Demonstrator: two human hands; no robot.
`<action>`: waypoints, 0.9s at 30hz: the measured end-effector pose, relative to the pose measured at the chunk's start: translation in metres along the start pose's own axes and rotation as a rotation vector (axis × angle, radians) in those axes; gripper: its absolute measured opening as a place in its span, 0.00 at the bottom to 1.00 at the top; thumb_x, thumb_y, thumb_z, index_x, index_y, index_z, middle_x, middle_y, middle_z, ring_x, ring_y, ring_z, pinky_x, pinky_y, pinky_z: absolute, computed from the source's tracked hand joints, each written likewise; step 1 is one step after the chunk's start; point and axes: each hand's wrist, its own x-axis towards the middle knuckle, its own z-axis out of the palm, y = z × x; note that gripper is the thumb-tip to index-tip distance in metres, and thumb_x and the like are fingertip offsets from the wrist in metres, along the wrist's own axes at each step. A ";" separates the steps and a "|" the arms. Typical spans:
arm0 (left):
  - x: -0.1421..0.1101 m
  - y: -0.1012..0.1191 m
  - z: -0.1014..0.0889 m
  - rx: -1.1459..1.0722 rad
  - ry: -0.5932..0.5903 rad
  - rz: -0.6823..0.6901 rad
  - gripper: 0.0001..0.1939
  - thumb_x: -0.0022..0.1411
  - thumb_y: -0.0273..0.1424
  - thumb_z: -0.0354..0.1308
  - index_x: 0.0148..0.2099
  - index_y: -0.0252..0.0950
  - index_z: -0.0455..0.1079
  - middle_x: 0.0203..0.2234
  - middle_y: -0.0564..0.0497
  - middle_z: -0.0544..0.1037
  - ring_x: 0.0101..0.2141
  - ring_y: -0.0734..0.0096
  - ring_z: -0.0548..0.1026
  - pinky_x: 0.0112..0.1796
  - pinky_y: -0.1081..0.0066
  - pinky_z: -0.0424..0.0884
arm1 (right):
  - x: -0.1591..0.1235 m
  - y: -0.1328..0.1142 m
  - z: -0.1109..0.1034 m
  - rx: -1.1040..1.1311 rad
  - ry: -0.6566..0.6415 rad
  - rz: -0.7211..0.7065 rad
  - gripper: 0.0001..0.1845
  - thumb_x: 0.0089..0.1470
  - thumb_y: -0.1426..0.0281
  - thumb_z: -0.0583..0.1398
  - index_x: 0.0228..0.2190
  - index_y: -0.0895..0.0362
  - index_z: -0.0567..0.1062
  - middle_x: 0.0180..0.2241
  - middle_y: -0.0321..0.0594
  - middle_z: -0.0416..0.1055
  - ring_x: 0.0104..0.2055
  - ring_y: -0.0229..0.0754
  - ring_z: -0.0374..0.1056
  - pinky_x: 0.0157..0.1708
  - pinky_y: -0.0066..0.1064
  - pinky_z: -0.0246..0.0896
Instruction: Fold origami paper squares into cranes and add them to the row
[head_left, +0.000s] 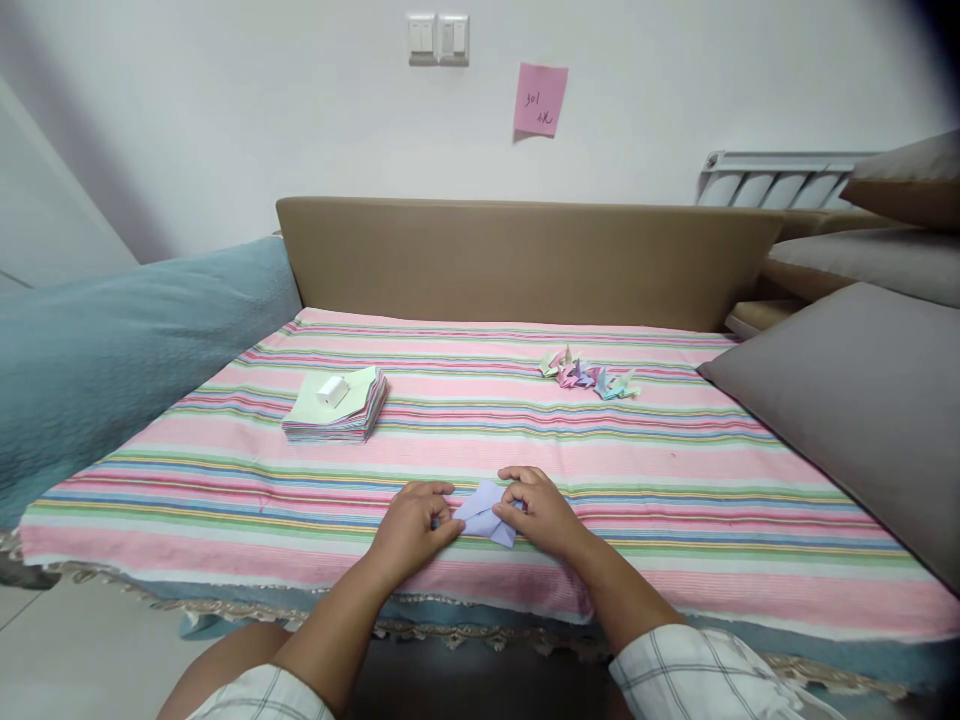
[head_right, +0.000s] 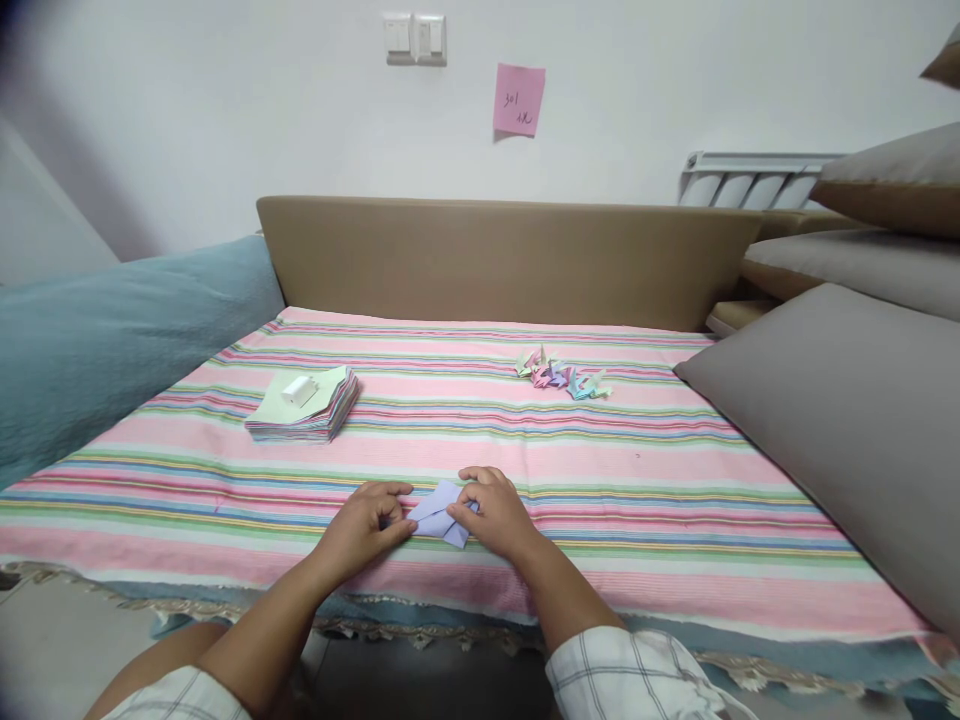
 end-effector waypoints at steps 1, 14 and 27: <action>0.000 0.000 0.000 0.018 -0.004 0.003 0.10 0.51 0.32 0.61 0.20 0.37 0.67 0.38 0.46 0.78 0.46 0.56 0.71 0.44 0.60 0.63 | 0.000 0.000 0.000 -0.001 0.000 0.002 0.06 0.50 0.66 0.61 0.25 0.54 0.75 0.46 0.43 0.68 0.49 0.48 0.60 0.48 0.45 0.56; -0.006 0.006 0.029 0.225 0.173 0.459 0.13 0.62 0.27 0.50 0.43 0.45 0.74 0.34 0.51 0.76 0.35 0.69 0.69 0.37 0.66 0.62 | 0.001 0.002 0.001 0.016 -0.015 0.033 0.06 0.47 0.65 0.63 0.25 0.54 0.76 0.47 0.42 0.67 0.51 0.47 0.60 0.50 0.41 0.54; -0.012 0.001 0.034 0.376 0.119 0.483 0.10 0.64 0.33 0.51 0.43 0.47 0.73 0.37 0.52 0.74 0.36 0.68 0.67 0.37 0.66 0.61 | 0.001 0.001 0.002 -0.001 -0.016 0.040 0.04 0.42 0.68 0.66 0.24 0.54 0.75 0.47 0.41 0.68 0.50 0.48 0.60 0.49 0.42 0.55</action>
